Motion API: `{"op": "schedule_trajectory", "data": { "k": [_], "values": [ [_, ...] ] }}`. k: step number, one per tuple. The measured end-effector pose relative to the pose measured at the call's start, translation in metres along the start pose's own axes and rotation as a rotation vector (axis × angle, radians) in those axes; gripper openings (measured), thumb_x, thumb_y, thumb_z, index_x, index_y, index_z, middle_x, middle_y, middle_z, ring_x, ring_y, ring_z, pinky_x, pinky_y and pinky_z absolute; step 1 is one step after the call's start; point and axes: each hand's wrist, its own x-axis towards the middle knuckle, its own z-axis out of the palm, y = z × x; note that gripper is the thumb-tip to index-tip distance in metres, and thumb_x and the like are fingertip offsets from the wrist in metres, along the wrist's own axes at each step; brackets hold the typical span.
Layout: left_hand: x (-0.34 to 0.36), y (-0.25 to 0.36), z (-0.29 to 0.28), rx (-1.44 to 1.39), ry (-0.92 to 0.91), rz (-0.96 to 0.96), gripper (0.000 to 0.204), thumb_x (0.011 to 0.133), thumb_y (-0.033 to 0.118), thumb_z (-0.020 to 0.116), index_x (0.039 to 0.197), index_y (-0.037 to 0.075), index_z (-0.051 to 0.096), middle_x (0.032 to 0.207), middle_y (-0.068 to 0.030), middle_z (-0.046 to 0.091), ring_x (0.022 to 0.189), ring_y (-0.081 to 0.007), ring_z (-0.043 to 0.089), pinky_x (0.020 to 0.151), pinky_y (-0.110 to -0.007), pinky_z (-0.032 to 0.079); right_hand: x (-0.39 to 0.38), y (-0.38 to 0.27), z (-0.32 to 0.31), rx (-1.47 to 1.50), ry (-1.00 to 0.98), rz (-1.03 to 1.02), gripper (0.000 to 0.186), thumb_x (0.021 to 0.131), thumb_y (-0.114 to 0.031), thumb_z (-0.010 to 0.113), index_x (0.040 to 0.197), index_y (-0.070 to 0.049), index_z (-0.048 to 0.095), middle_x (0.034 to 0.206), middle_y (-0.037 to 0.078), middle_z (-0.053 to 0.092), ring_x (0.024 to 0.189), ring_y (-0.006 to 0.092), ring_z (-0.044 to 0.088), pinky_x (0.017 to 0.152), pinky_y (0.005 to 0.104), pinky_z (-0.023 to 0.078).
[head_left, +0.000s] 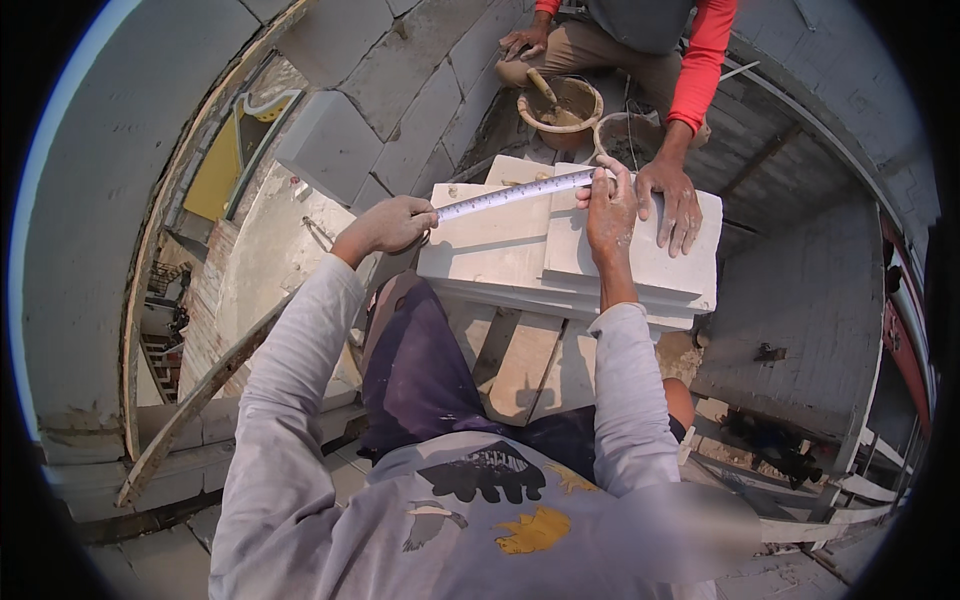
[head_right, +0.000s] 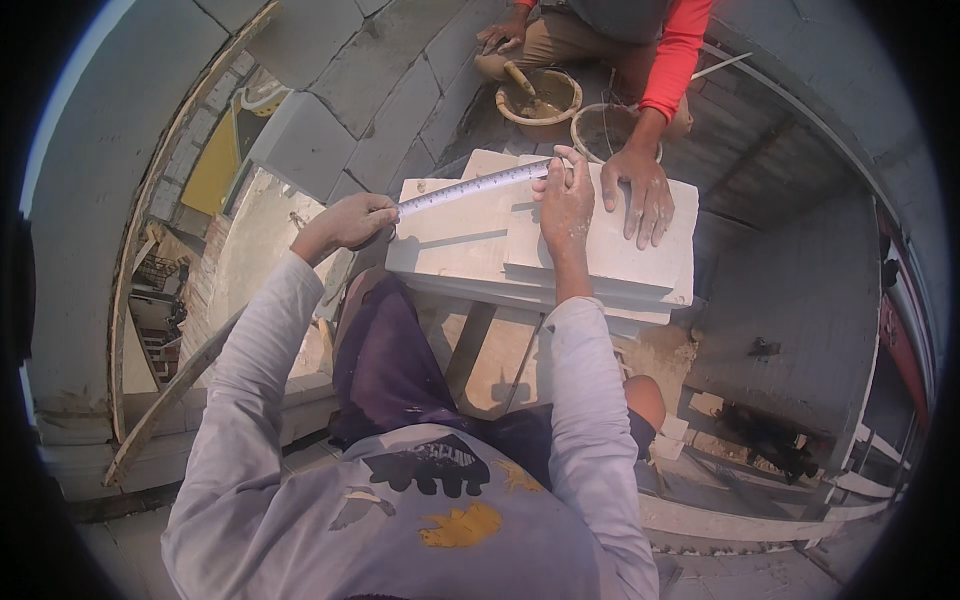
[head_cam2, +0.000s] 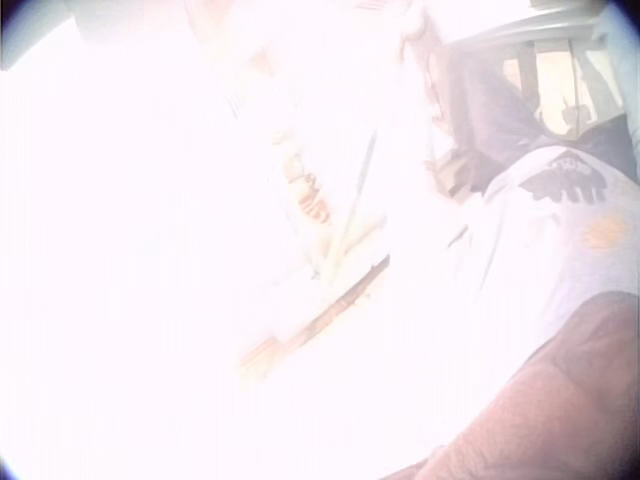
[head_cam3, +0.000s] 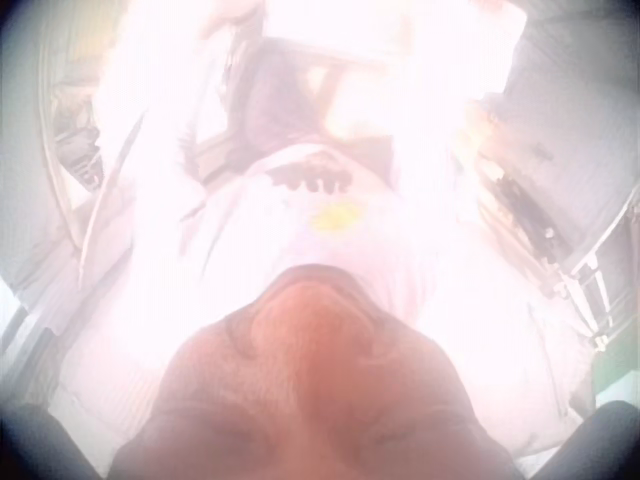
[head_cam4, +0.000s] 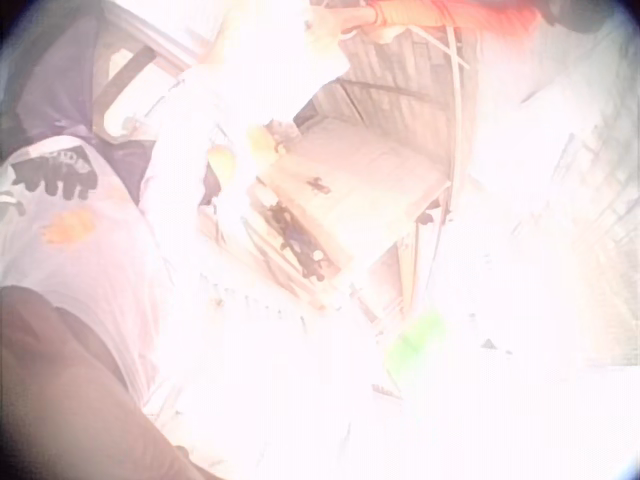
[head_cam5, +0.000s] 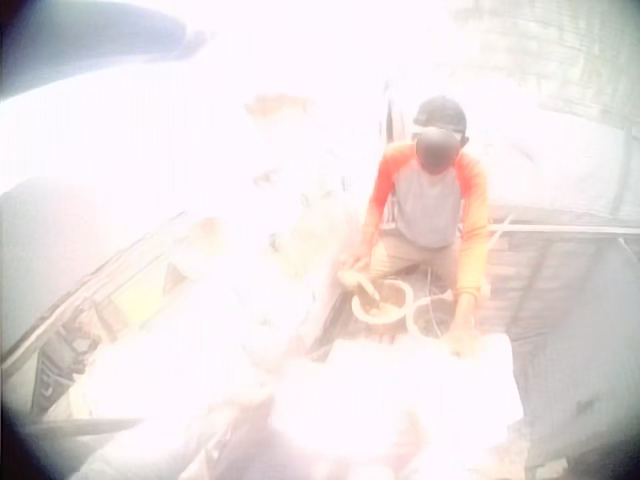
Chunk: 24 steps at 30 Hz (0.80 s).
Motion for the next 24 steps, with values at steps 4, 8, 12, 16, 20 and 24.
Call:
{"op": "schedule_trajectory", "data": {
  "k": [4, 8, 12, 16, 20, 24],
  "values": [
    [0.066, 0.018, 0.017, -0.139, -0.171, 0.034, 0.052, 0.104, 0.054, 0.063, 0.107, 0.003, 0.074, 0.097, -0.0152, 0.073, 0.092, -0.0292, 0.068, 0.083, -0.042, 0.051, 0.016, 0.007, -0.046, -0.137, 0.133, 0.004, 0.027, 0.112, -0.023, 0.063, 0.132, -0.004, 0.068, 0.088, 0.0, 0.07, 0.075, 0.0048, 0.065, 0.067, 0.0202, 0.055],
    [0.08, 0.047, 0.026, -0.181, -0.326, 0.083, 0.052, 0.099, 0.056, 0.071, 0.11, 0.005, 0.069, 0.09, -0.0083, 0.066, 0.081, -0.0167, 0.061, 0.071, -0.034, 0.048, 0.012, -0.01, -0.077, -0.179, 0.245, 0.053, 0.026, 0.108, -0.021, 0.068, 0.129, -0.006, 0.07, 0.098, 0.002, 0.07, 0.078, 0.0086, 0.069, 0.066, 0.0221, 0.057],
    [0.067, 0.049, 0.045, -0.271, -0.328, 0.163, 0.053, 0.094, 0.049, 0.077, 0.122, 0.005, 0.066, 0.102, -0.0118, 0.069, 0.094, -0.0197, 0.064, 0.083, -0.035, 0.05, 0.017, 0.001, -0.093, -0.108, 0.232, 0.031, 0.025, 0.108, -0.019, 0.068, 0.128, -0.004, 0.07, 0.105, 0.004, 0.069, 0.081, 0.0089, 0.069, 0.067, 0.0232, 0.058],
    [0.075, 0.044, 0.048, -0.324, -0.289, 0.2, 0.04, 0.099, 0.037, 0.071, 0.123, 0.005, 0.07, 0.108, -0.0114, 0.072, 0.106, -0.0221, 0.064, 0.095, -0.037, 0.05, 0.021, -0.002, -0.092, -0.118, 0.226, 0.049, 0.025, 0.108, -0.018, 0.068, 0.129, -0.003, 0.07, 0.107, 0.005, 0.069, 0.083, 0.009, 0.068, 0.071, 0.024, 0.06],
    [0.102, 0.044, 0.04, -0.266, -0.286, 0.194, 0.042, 0.103, 0.037, 0.069, 0.131, 0.005, 0.073, 0.11, -0.0093, 0.072, 0.109, -0.0203, 0.065, 0.096, -0.035, 0.05, 0.03, 0.001, -0.092, -0.086, 0.21, 0.051, 0.026, 0.108, -0.017, 0.068, 0.129, -0.003, 0.07, 0.107, 0.005, 0.07, 0.084, 0.009, 0.068, 0.073, 0.024, 0.06],
    [0.104, 0.061, 0.026, -0.404, -0.379, 0.242, 0.049, 0.104, 0.043, 0.069, 0.137, 0.007, 0.071, 0.107, -0.0065, 0.071, 0.101, -0.0161, 0.063, 0.09, -0.033, 0.049, 0.041, 0.007, -0.106, -0.004, 0.244, 0.072, 0.027, 0.108, -0.017, 0.069, 0.13, -0.002, 0.069, 0.107, 0.005, 0.07, 0.084, 0.0092, 0.067, 0.072, 0.0237, 0.059]
  ]
}}
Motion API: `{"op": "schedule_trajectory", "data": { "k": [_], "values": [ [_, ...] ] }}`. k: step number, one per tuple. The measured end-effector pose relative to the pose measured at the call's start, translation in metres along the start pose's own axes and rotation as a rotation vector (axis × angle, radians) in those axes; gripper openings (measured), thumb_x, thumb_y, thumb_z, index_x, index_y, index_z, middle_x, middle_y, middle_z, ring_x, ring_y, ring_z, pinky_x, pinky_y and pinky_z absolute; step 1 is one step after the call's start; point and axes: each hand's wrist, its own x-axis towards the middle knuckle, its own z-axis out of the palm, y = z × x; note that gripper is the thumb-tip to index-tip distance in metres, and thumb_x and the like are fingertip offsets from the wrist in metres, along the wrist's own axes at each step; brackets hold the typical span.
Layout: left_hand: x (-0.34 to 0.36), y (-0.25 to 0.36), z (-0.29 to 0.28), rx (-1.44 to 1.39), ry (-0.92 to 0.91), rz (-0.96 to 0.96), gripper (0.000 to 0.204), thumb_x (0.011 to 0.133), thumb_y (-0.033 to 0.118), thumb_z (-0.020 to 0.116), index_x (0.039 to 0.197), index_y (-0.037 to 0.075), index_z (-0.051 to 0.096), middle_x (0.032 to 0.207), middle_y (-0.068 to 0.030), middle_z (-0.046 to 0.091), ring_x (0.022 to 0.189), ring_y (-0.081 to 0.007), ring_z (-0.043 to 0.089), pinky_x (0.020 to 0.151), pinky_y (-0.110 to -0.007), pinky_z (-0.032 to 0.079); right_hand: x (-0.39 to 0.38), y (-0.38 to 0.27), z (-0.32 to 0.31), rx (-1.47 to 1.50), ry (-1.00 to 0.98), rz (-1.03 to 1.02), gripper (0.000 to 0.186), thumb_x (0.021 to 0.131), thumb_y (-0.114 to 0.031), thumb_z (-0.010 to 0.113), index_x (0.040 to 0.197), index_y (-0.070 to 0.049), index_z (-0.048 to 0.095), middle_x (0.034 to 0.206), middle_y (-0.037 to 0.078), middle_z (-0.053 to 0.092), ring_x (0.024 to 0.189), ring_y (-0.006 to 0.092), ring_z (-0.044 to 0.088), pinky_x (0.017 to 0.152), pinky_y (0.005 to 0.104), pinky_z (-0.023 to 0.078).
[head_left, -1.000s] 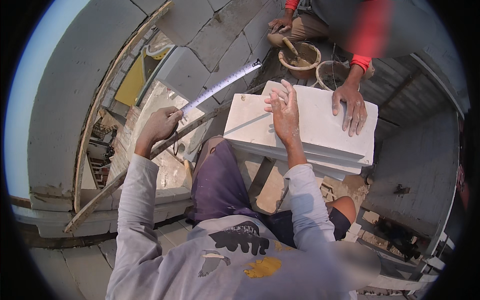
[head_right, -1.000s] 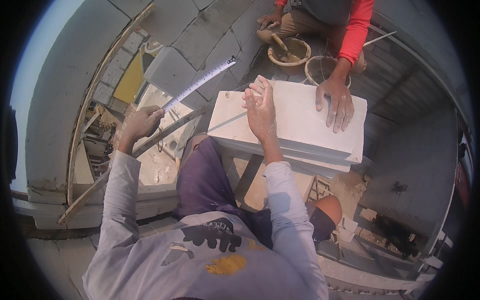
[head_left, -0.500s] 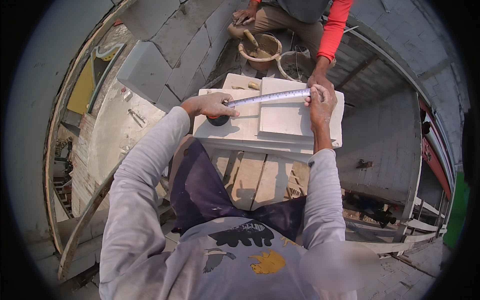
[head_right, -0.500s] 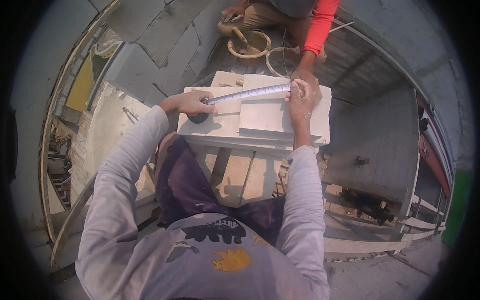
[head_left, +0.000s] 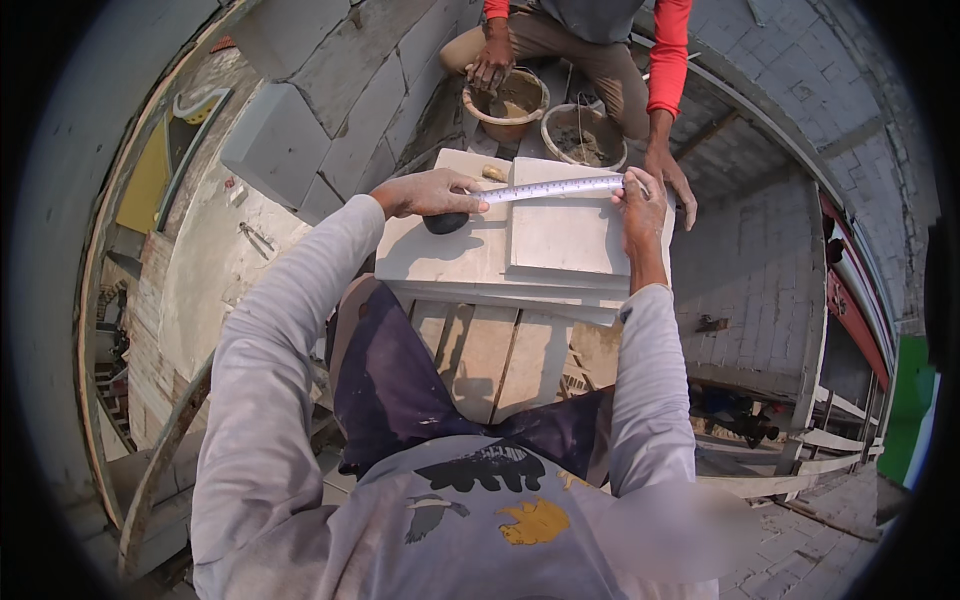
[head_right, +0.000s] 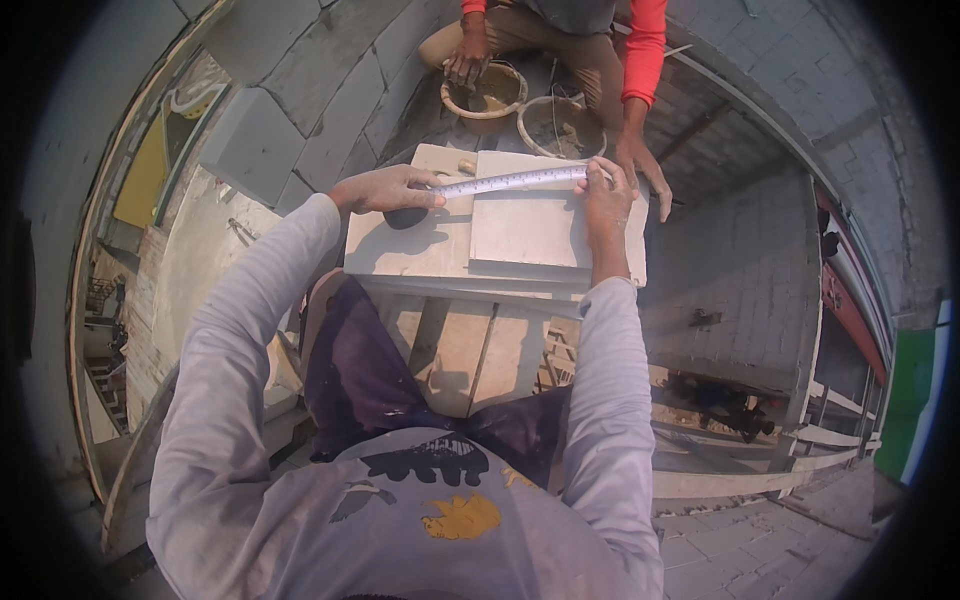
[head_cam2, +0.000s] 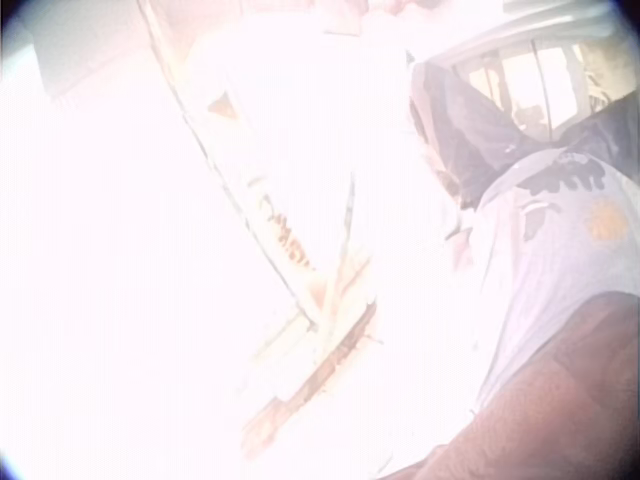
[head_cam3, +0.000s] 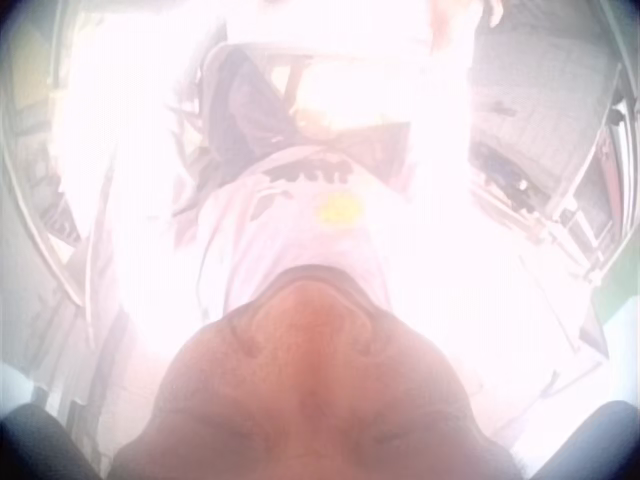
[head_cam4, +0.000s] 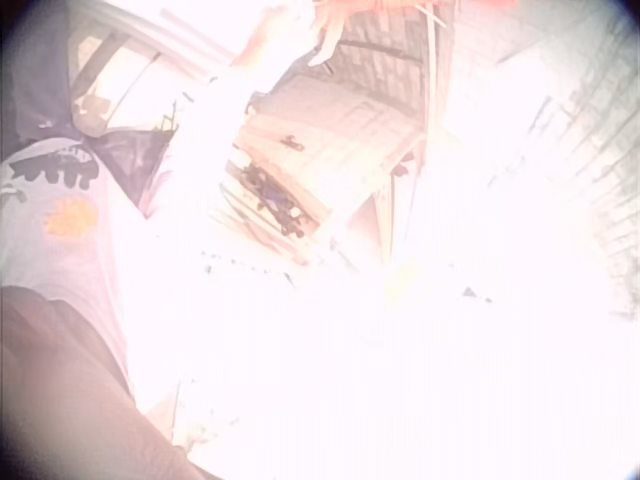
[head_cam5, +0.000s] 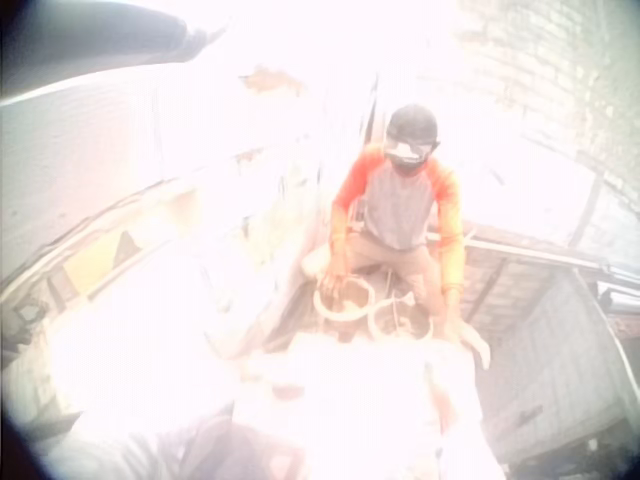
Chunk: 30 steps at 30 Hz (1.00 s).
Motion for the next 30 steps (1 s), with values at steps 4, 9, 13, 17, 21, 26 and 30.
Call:
{"op": "schedule_trajectory", "data": {
  "k": [4, 9, 13, 17, 21, 26, 30],
  "values": [
    [-0.002, 0.01, 0.009, -0.089, -0.084, -0.116, 0.047, 0.104, 0.043, 0.068, 0.132, 0.005, 0.066, 0.099, -0.0045, 0.062, 0.087, -0.0114, 0.049, 0.072, -0.027, 0.041, 0.013, 0.005, -0.009, 0.065, -0.003, 0.022, 0.027, 0.108, -0.018, 0.07, 0.13, -0.002, 0.069, 0.105, 0.005, 0.07, 0.084, 0.0093, 0.067, 0.072, 0.0234, 0.059],
    [-0.004, -0.013, 0.018, -0.096, 0.023, -0.022, 0.049, 0.105, 0.044, 0.066, 0.138, 0.008, 0.06, 0.108, -0.0076, 0.066, 0.105, -0.0162, 0.058, 0.093, -0.031, 0.046, 0.017, 0.001, 0.001, 0.077, -0.059, 0.01, 0.029, 0.109, -0.02, 0.07, 0.131, -0.002, 0.068, 0.103, 0.004, 0.068, 0.084, 0.0092, 0.066, 0.075, 0.024, 0.059],
    [-0.001, -0.005, 0.018, -0.091, 0.027, -0.036, 0.046, 0.107, 0.043, 0.062, 0.141, 0.012, 0.058, 0.122, -0.0091, 0.071, 0.129, -0.0221, 0.059, 0.114, -0.037, 0.039, 0.017, 0.002, -0.009, 0.027, -0.012, 0.057, 0.029, 0.109, -0.021, 0.069, 0.134, -0.006, 0.068, 0.112, 0.005, 0.066, 0.089, 0.0101, 0.066, 0.078, 0.0254, 0.061],
    [0.005, -0.003, 0.012, -0.037, -0.032, -0.005, 0.047, 0.109, 0.044, 0.058, 0.145, 0.014, 0.053, 0.128, -0.0071, 0.074, 0.134, -0.0221, 0.057, 0.117, -0.04, 0.037, 0.027, 0.014, -0.019, 0.027, -0.059, 0.068, 0.028, 0.11, -0.021, 0.068, 0.134, -0.007, 0.068, 0.111, 0.003, 0.065, 0.092, 0.0098, 0.065, 0.079, 0.0252, 0.06],
    [0.006, 0.0, 0.012, -0.062, -0.031, -0.029, 0.052, 0.108, 0.051, 0.059, 0.144, 0.014, 0.053, 0.128, -0.0084, 0.072, 0.133, -0.0226, 0.057, 0.115, -0.04, 0.038, 0.028, 0.021, -0.025, 0.107, -0.06, 0.062, 0.028, 0.11, -0.02, 0.068, 0.133, -0.005, 0.068, 0.11, 0.003, 0.065, 0.091, 0.009, 0.065, 0.079, 0.0248, 0.06],
    [-0.008, 0.006, 0.017, -0.031, -0.021, -0.039, 0.059, 0.092, 0.045, 0.072, 0.137, 0.009, 0.058, 0.12, -0.0064, 0.058, 0.12, -0.0194, 0.056, 0.107, -0.034, 0.041, 0.019, 0.004, -0.018, 0.17, -0.051, 0.055, 0.028, 0.11, -0.019, 0.068, 0.133, -0.003, 0.068, 0.11, 0.002, 0.065, 0.09, 0.0084, 0.065, 0.078, 0.0246, 0.06],
    [-0.012, -0.008, 0.02, -0.088, 0.051, 0.057, 0.056, 0.092, 0.047, 0.081, 0.128, 0.007, 0.065, 0.117, -0.0068, 0.063, 0.109, -0.0158, 0.06, 0.099, -0.029, 0.047, 0.019, -0.009, -0.019, 0.156, -0.053, -0.006, 0.028, 0.109, -0.019, 0.069, 0.133, -0.003, 0.068, 0.11, 0.003, 0.065, 0.089, 0.0091, 0.065, 0.077, 0.0245, 0.06]
  ]
}}
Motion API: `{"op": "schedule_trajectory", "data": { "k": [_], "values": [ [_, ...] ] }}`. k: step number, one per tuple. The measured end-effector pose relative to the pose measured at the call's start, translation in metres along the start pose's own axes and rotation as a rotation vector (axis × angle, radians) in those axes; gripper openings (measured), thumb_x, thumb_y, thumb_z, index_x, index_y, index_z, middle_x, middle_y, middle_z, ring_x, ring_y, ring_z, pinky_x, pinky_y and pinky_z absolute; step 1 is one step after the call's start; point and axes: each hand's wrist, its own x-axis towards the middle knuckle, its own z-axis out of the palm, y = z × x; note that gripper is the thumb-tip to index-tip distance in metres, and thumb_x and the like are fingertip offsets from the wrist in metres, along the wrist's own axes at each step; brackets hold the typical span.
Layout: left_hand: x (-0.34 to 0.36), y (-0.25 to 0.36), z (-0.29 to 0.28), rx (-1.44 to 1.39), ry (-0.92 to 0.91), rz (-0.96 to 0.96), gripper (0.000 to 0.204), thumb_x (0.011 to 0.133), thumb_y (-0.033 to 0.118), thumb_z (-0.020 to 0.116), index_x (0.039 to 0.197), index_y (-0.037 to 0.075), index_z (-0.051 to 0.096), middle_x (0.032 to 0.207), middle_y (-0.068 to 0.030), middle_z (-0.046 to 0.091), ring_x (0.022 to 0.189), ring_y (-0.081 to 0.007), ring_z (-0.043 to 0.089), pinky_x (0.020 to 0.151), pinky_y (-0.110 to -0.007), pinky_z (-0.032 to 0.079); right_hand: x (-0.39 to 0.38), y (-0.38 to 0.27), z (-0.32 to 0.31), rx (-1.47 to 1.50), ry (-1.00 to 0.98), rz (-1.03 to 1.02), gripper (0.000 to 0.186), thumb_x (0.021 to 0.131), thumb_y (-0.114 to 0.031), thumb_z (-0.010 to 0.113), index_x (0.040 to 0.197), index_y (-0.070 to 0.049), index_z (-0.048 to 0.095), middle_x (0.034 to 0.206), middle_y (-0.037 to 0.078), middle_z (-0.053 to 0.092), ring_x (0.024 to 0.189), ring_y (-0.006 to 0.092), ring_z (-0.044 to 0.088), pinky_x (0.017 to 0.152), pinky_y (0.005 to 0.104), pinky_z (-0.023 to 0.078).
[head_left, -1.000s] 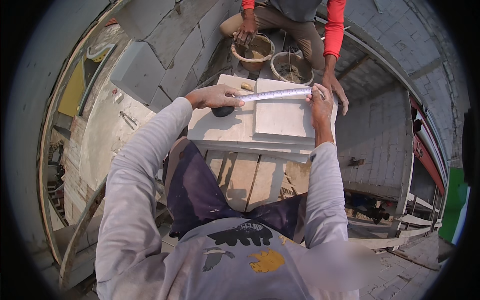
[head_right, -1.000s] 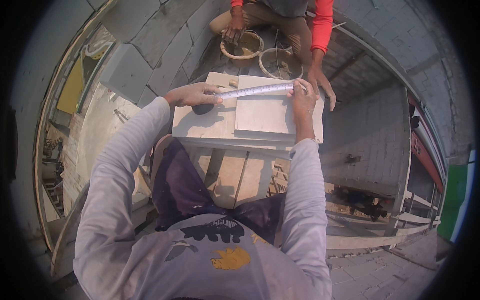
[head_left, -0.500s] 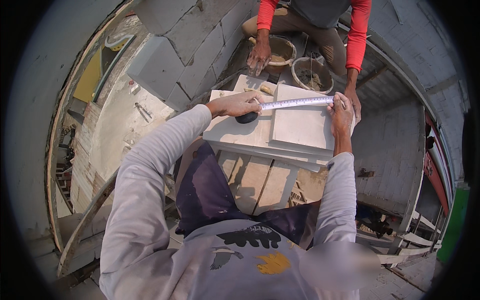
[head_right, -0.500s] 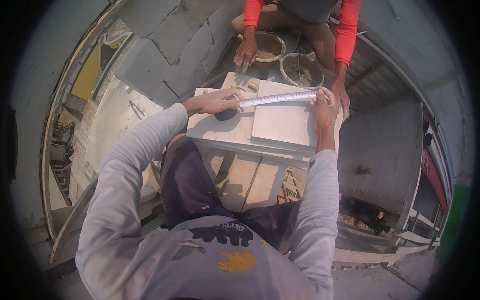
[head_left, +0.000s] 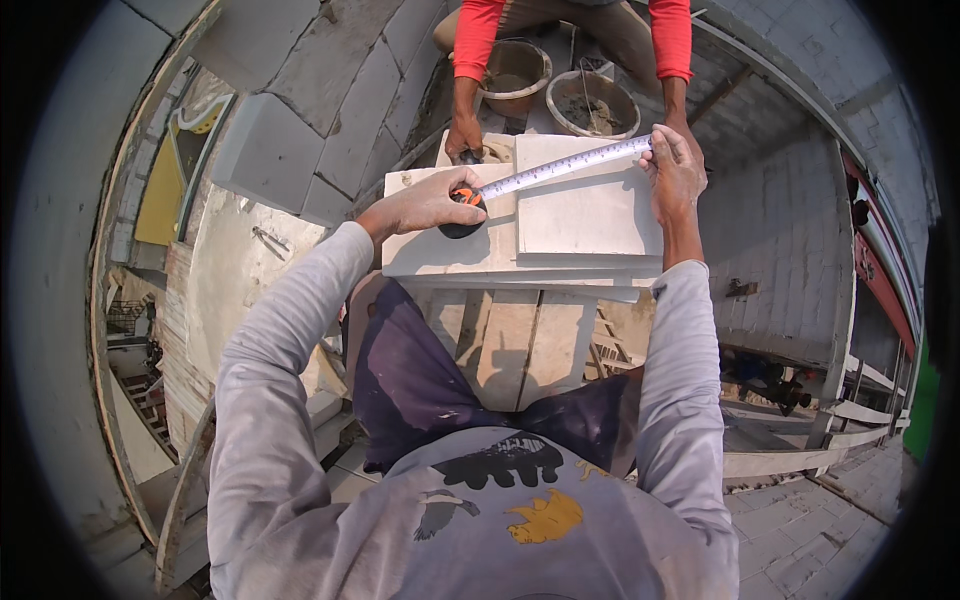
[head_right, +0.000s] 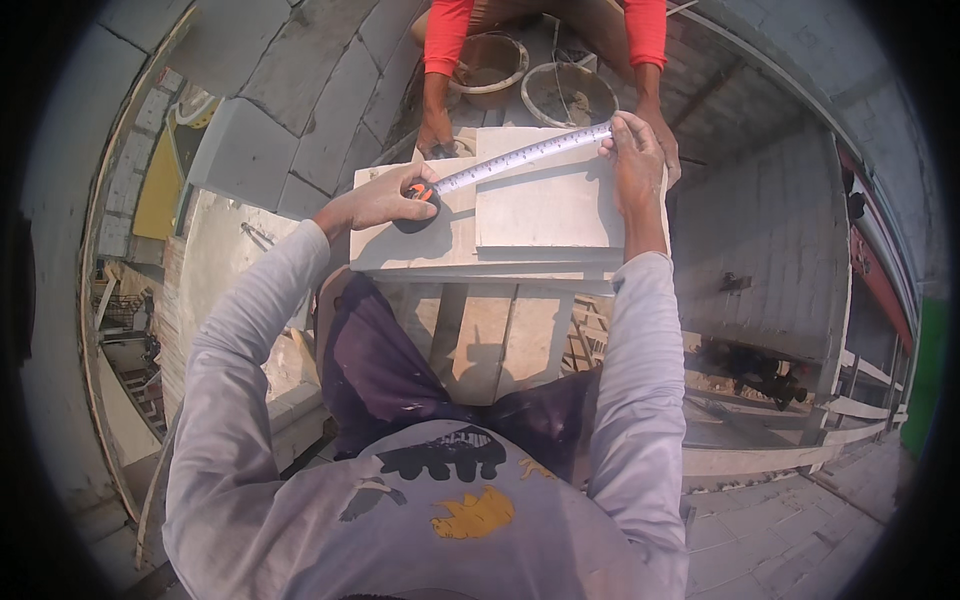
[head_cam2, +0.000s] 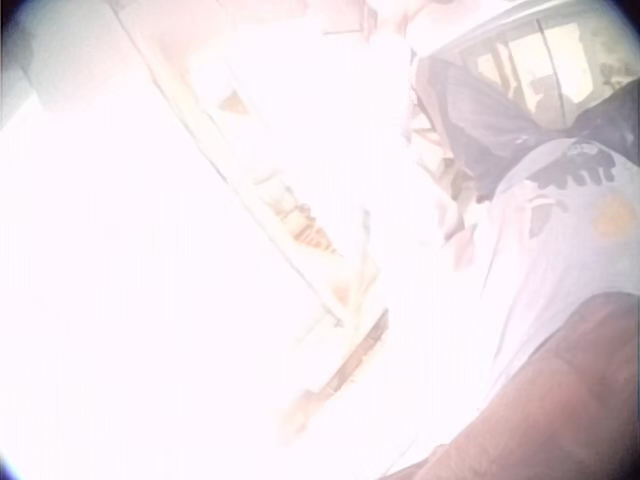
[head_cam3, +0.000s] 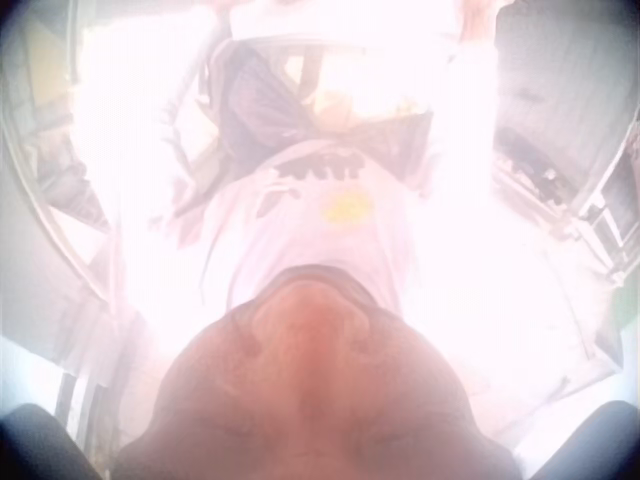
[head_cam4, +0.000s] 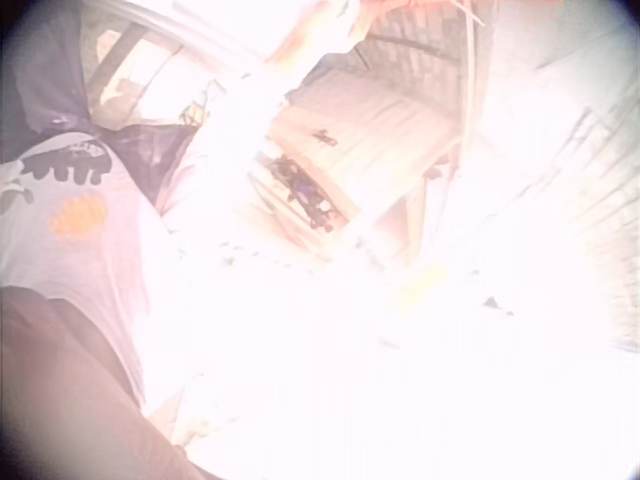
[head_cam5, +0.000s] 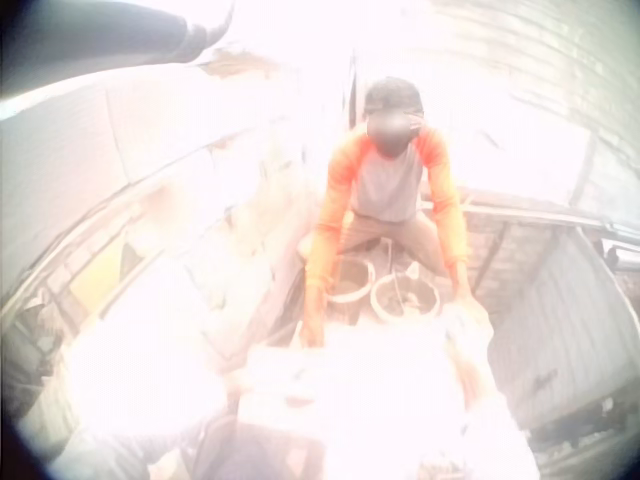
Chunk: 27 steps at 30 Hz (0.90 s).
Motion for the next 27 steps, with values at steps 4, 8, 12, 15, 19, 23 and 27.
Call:
{"op": "schedule_trajectory", "data": {
  "k": [4, 8, 12, 15, 19, 23, 27],
  "values": [
    [-0.003, -0.003, 0.0, -0.109, 0.026, 0.016, 0.043, 0.104, 0.043, 0.069, 0.128, 0.006, 0.069, 0.109, -0.0025, 0.064, 0.102, -0.0118, 0.06, 0.092, -0.027, 0.048, -0.008, -0.013, 0.005, -0.014, 0.008, -0.041, 0.029, 0.109, -0.019, 0.069, 0.133, -0.003, 0.068, 0.11, 0.003, 0.065, 0.089, 0.0095, 0.066, 0.077, 0.0247, 0.061],
    [-0.003, 0.001, 0.003, -0.106, 0.059, -0.075, 0.043, 0.112, 0.04, 0.055, 0.137, 0.007, 0.068, 0.111, -0.0011, 0.065, 0.1, -0.01, 0.06, 0.093, -0.026, 0.047, -0.013, -0.02, 0.01, -0.06, 0.027, -0.044, 0.029, 0.109, -0.019, 0.069, 0.133, -0.003, 0.068, 0.11, 0.004, 0.066, 0.09, 0.0101, 0.068, 0.078, 0.0248, 0.062],
    [0.006, 0.003, 0.008, -0.056, 0.104, -0.128, 0.042, 0.112, 0.037, 0.05, 0.137, 0.007, 0.068, 0.113, -0.0031, 0.065, 0.104, -0.0132, 0.06, 0.094, -0.031, 0.049, -0.007, -0.001, -0.001, -0.088, 0.043, -0.022, 0.029, 0.108, -0.019, 0.069, 0.133, -0.003, 0.068, 0.11, 0.005, 0.067, 0.089, 0.0108, 0.069, 0.078, 0.0248, 0.062],
    [0.018, -0.028, -0.002, 0.159, 0.178, 0.125, 0.041, 0.11, 0.03, 0.047, 0.135, 0.006, 0.069, 0.113, -0.0056, 0.065, 0.106, -0.0163, 0.059, 0.094, -0.035, 0.051, -0.006, 0.01, 0.002, -0.072, 0.011, 0.014, 0.027, 0.109, -0.017, 0.068, 0.132, -0.002, 0.068, 0.108, 0.006, 0.068, 0.088, 0.0116, 0.07, 0.077, 0.0254, 0.063],
    [0.028, -0.002, -0.003, 0.122, 0.131, 0.092, 0.043, 0.108, 0.03, 0.045, 0.133, 0.004, 0.069, 0.112, -0.0082, 0.064, 0.106, -0.0188, 0.06, 0.092, -0.035, 0.052, -0.014, 0.024, 0.01, -0.055, -0.027, 0.076, 0.025, 0.109, -0.015, 0.067, 0.13, -0.002, 0.068, 0.105, 0.007, 0.069, 0.087, 0.0121, 0.07, 0.076, 0.0261, 0.064],
    [0.059, 0.035, -0.009, 0.173, 0.066, -0.125, 0.041, 0.107, 0.037, 0.052, 0.12, 0.004, 0.074, 0.101, -0.0074, 0.065, 0.088, -0.0174, 0.06, 0.075, -0.033, 0.05, -0.016, 0.03, 0.03, -0.127, -0.035, 0.138, 0.031, 0.11, -0.02, 0.068, 0.136, -0.003, 0.065, 0.102, 0.005, 0.069, 0.085, 0.0094, 0.067, 0.077, 0.024, 0.064],
    [0.089, 0.049, -0.027, 0.271, 0.014, -0.281, 0.035, 0.104, 0.035, 0.057, 0.102, 0.006, 0.075, 0.088, -0.0054, 0.065, 0.078, -0.0156, 0.059, 0.068, -0.034, 0.044, -0.006, 0.027, 0.037, -0.328, 0.036, 0.084, 0.028, 0.108, -0.023, 0.071, 0.128, -0.004, 0.066, 0.092, 0.006, 0.072, 0.073, 0.0087, 0.066, 0.065, 0.0235, 0.059]
  ]
}}
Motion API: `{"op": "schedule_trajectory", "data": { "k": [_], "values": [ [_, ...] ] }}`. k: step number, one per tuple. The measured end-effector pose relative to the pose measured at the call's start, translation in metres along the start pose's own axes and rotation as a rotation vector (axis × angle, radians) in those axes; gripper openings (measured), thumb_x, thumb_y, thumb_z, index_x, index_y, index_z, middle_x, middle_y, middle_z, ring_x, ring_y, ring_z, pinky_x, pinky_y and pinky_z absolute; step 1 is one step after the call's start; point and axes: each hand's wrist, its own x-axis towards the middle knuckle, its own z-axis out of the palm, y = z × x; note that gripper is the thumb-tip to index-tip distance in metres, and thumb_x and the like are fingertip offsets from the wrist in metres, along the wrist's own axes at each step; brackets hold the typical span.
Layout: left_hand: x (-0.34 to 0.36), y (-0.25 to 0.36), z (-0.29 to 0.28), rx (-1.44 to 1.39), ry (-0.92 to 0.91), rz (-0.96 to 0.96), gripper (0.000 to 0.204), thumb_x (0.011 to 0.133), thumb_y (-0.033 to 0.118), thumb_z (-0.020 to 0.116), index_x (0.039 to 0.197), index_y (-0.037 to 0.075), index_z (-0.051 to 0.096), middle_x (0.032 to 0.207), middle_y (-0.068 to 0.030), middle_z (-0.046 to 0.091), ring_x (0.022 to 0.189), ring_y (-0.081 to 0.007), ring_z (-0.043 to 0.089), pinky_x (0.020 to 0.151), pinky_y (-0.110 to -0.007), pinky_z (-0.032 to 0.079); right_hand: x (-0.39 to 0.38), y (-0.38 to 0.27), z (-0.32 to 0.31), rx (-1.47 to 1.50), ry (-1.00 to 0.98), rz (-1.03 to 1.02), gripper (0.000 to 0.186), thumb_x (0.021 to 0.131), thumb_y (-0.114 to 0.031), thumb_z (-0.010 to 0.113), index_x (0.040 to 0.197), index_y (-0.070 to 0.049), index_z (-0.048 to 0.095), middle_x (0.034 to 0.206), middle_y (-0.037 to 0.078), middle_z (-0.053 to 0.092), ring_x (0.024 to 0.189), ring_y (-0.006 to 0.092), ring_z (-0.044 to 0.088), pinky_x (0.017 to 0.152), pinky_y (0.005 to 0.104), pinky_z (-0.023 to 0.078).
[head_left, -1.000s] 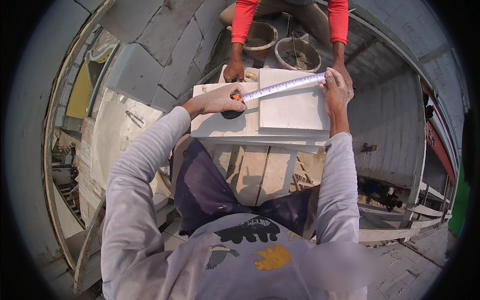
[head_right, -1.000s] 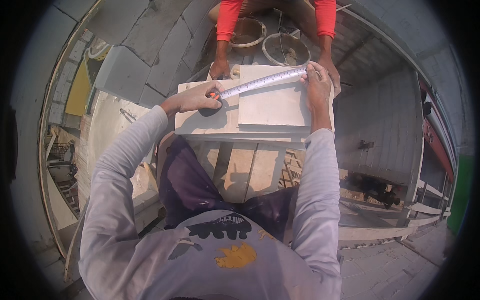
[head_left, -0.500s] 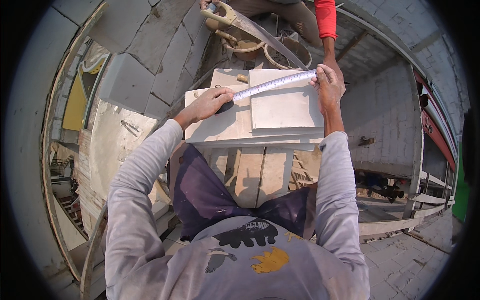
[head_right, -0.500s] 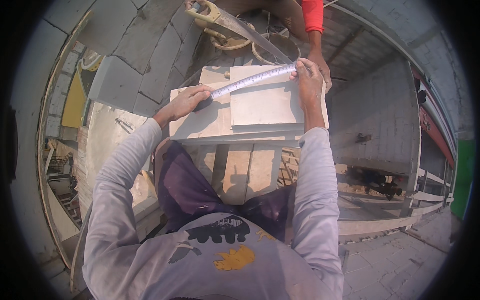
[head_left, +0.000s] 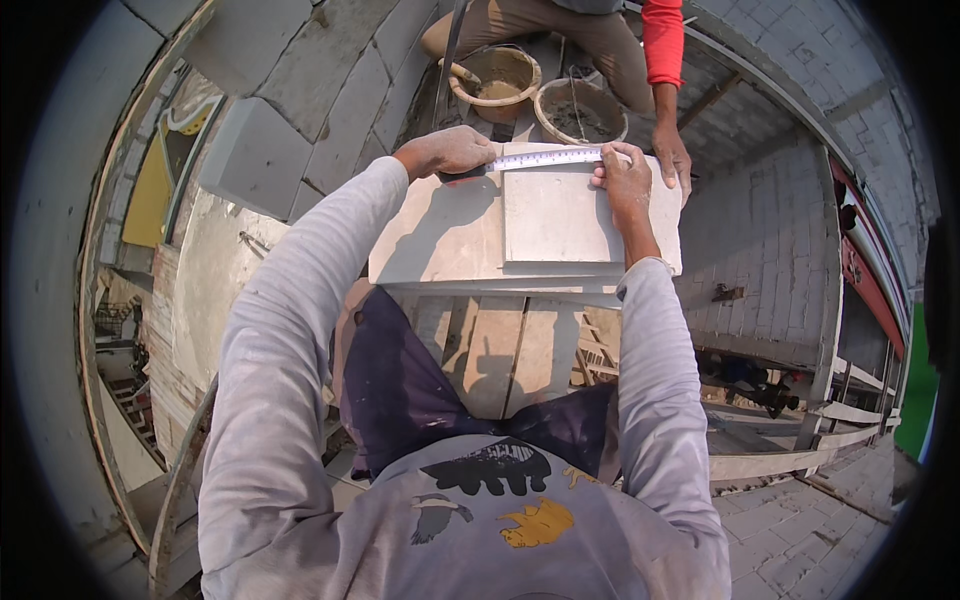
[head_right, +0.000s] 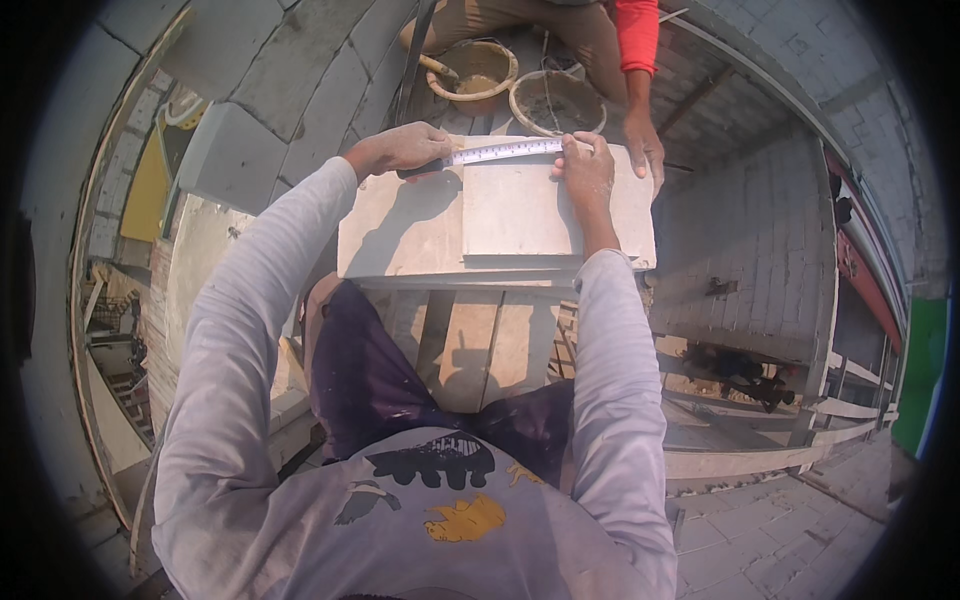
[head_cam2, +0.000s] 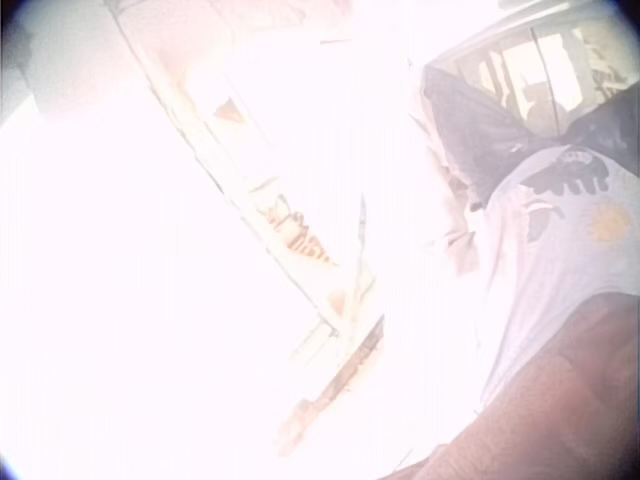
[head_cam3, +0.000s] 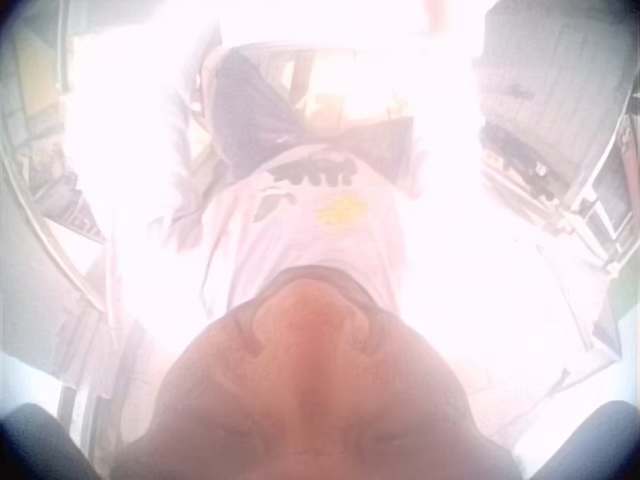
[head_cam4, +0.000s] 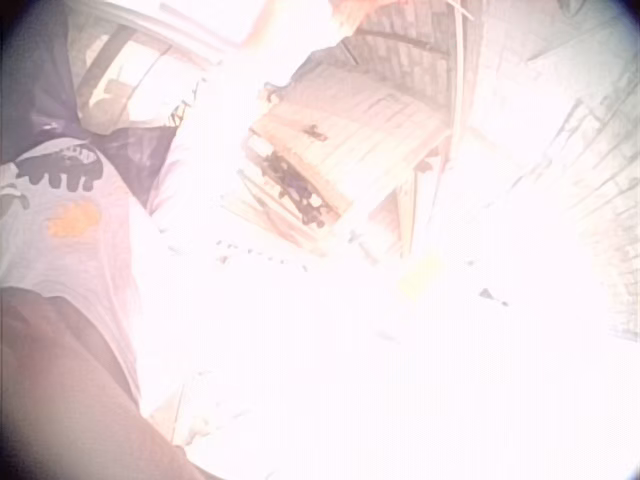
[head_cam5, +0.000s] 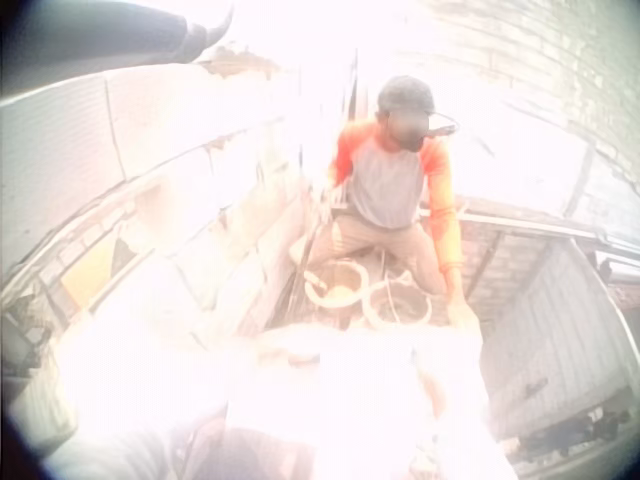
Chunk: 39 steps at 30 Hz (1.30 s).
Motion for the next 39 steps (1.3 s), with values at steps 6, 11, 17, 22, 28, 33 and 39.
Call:
{"op": "schedule_trajectory", "data": {
  "k": [6, 11, 17, 22, 28, 33, 39],
  "values": [
    [0.04, -0.002, -0.014, 0.173, 0.007, -0.083, 0.03, 0.093, 0.03, 0.063, 0.106, 0.008, 0.079, 0.103, -0.0146, 0.074, 0.081, -0.0205, 0.07, 0.073, -0.041, 0.054, -0.004, -0.021, -0.002, -0.39, -0.107, -0.069, 0.027, 0.107, -0.026, 0.071, 0.124, -0.007, 0.066, 0.089, 0.006, 0.072, 0.071, 0.0079, 0.064, 0.06, 0.025, 0.052],
    [0.045, 0.014, -0.026, 0.514, -0.064, 0.065, 0.026, 0.09, 0.026, 0.066, 0.106, 0.014, 0.082, 0.107, -0.0103, 0.075, 0.099, -0.0275, 0.068, 0.091, -0.044, 0.051, 0.013, 0.008, -0.023, -0.583, -0.16, -0.485, 0.023, 0.105, -0.02, 0.07, 0.122, -0.004, 0.069, 0.095, 0.015, 0.075, 0.084, 0.0236, 0.072, 0.077, 0.0367, 0.058],
    [0.046, 0.007, -0.027, 0.383, -0.07, 0.006, 0.029, 0.099, 0.032, 0.065, 0.113, 0.014, 0.082, 0.095, -0.0012, 0.074, 0.088, -0.0187, 0.067, 0.084, -0.037, 0.051, 0.009, 0.011, -0.018, -0.632, -0.116, -0.593, 0.021, 0.102, -0.01, 0.07, 0.121, -0.003, 0.072, 0.108, 0.021, 0.074, 0.102, 0.0357, 0.074, 0.093, 0.0455, 0.056],
    [0.045, 0.018, -0.025, 0.413, -0.063, -0.044, 0.031, 0.101, 0.035, 0.065, 0.117, 0.014, 0.082, 0.098, -0.0019, 0.075, 0.093, -0.0176, 0.066, 0.085, -0.037, 0.051, 0.004, 0.005, -0.014, -0.649, -0.071, -0.558, 0.02, 0.101, -0.009, 0.07, 0.12, -0.002, 0.075, 0.11, 0.021, 0.075, 0.103, 0.0361, 0.074, 0.095, 0.0455, 0.056],
    [0.059, -0.005, -0.024, 0.355, -0.068, 0.079, 0.029, 0.102, 0.031, 0.065, 0.119, 0.015, 0.082, 0.098, -0.0029, 0.075, 0.097, -0.0187, 0.066, 0.093, -0.038, 0.049, 0.007, 0.011, -0.003, -0.701, -0.023, -0.579, 0.018, 0.099, -0.007, 0.069, 0.114, 0.001, 0.076, 0.109, 0.022, 0.075, 0.103, 0.0385, 0.074, 0.096, 0.0472, 0.056],
    [0.055, 0.0, -0.017, 0.346, -0.027, 0.078, 0.023, 0.101, 0.028, 0.066, 0.101, 0.011, 0.082, 0.102, -0.0089, 0.077, 0.102, -0.0252, 0.067, 0.097, -0.043, 0.048, 0.011, 0.013, -0.003, -0.74, 0.006, -0.664, 0.016, 0.095, -0.005, 0.068, 0.109, 0.002, 0.075, 0.108, 0.024, 0.075, 0.102, 0.0401, 0.073, 0.096, 0.0478, 0.056],
    [0.017, 0.003, 0.011, 0.338, -0.003, 0.039, 0.03, 0.103, 0.029, 0.064, 0.119, 0.012, 0.082, 0.097, -0.0079, 0.075, 0.093, -0.0224, 0.066, 0.088, -0.038, 0.051, -0.024, 0.014, -0.013, -0.769, -0.01, -0.579, 0.016, 0.094, -0.003, 0.069, 0.108, 0.003, 0.075, 0.105, 0.024, 0.074, 0.099, 0.0391, 0.073, 0.094, 0.0472, 0.056]
  ]
}}
